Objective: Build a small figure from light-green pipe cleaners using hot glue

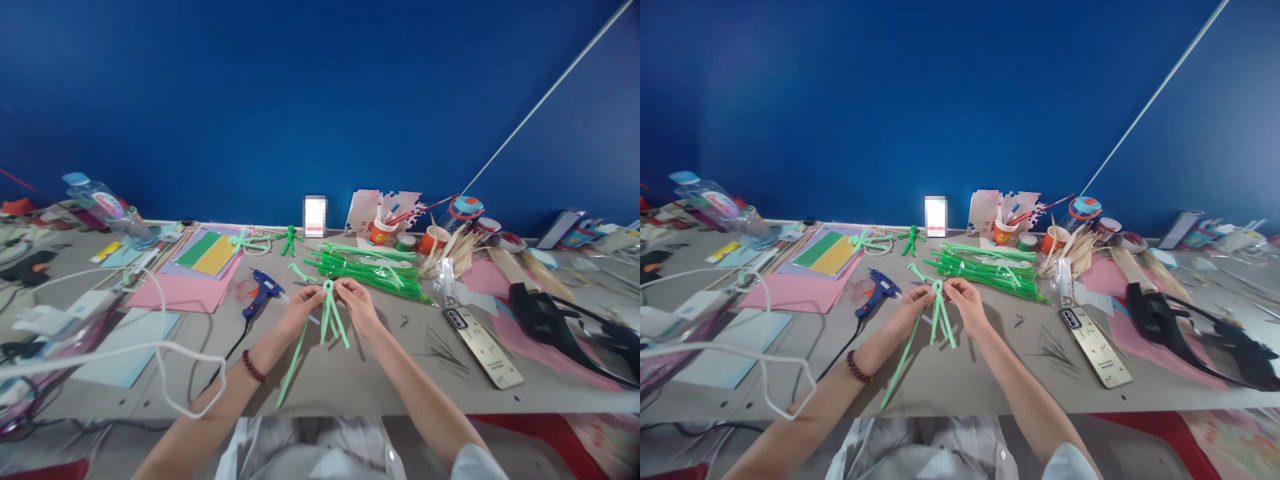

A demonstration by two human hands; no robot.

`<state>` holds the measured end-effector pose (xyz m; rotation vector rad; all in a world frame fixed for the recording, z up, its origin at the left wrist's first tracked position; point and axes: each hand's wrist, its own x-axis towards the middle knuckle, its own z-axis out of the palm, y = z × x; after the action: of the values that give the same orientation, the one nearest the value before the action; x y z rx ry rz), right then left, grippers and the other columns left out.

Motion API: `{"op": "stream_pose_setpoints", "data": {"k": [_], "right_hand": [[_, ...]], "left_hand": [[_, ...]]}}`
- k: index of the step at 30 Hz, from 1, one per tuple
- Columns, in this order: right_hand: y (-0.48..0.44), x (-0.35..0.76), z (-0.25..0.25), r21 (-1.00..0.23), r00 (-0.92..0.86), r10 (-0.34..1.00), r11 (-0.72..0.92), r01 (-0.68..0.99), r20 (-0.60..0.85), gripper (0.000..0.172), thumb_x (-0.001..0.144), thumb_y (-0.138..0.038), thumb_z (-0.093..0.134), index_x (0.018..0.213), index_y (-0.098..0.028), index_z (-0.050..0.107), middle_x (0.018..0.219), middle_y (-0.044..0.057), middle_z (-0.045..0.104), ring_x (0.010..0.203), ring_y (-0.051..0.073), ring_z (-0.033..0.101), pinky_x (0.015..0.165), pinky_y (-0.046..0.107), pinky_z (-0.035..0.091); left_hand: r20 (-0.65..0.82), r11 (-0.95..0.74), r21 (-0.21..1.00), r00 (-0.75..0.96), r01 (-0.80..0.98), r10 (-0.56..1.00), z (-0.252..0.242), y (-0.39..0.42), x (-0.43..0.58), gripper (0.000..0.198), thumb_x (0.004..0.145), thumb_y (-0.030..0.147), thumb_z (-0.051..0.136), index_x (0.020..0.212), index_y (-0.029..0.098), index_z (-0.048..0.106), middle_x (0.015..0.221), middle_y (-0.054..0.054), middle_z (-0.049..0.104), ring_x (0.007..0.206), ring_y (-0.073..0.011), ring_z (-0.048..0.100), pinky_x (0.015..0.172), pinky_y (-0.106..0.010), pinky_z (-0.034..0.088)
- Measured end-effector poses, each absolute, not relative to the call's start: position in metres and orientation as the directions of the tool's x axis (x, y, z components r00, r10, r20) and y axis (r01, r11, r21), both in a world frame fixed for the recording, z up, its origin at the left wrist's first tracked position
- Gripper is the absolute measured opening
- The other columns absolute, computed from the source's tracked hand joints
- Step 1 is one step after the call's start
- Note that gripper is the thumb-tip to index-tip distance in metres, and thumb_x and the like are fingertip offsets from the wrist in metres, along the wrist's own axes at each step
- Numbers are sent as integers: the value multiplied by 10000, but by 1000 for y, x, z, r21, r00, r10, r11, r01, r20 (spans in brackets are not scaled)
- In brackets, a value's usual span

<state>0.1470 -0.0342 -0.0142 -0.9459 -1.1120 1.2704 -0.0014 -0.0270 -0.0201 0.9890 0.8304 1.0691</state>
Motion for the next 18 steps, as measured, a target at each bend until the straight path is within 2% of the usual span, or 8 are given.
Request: {"op": "stream_pose_setpoints", "data": {"k": [5,8,10,14,18], "right_hand": [[-34,148,-18,-968,39,969,247,-40,246,136,734,-319,670,793,-200,643,792,19,614,696,137,573,645,264,482],[-37,147,-17,-934,72,934,341,108,349,82,764,-277,633,791,-200,642,781,21,603,703,140,563,649,265,474],[-39,146,-15,-919,84,922,364,149,378,72,773,-267,614,780,-198,634,762,20,602,692,142,563,650,268,474],[-40,145,-13,-936,65,937,336,103,344,105,779,-289,600,776,-190,636,769,28,613,700,148,573,641,267,477],[-36,147,-17,-973,55,972,229,-12,228,133,749,-317,637,769,-187,659,776,23,632,682,137,571,640,258,464]], "left_hand": [[-36,122,950,285,-289,958,-21,-26,-1,204,697,353,697,706,153,657,624,24,527,569,-73,409,567,-214,338],[-18,93,962,279,-256,960,-21,-26,-2,226,709,373,683,729,150,657,637,15,538,586,-83,430,572,-218,347],[-6,77,967,280,-244,960,-22,-26,-2,244,711,387,678,743,145,657,657,3,559,608,-94,456,588,-225,358],[-19,98,961,290,-259,957,-25,-27,-2,253,708,392,682,758,146,654,657,4,565,591,-90,454,582,-226,356],[-35,114,964,308,-241,951,-27,-26,0,252,728,397,659,772,150,634,666,6,554,573,-87,449,560,-221,357]]}}
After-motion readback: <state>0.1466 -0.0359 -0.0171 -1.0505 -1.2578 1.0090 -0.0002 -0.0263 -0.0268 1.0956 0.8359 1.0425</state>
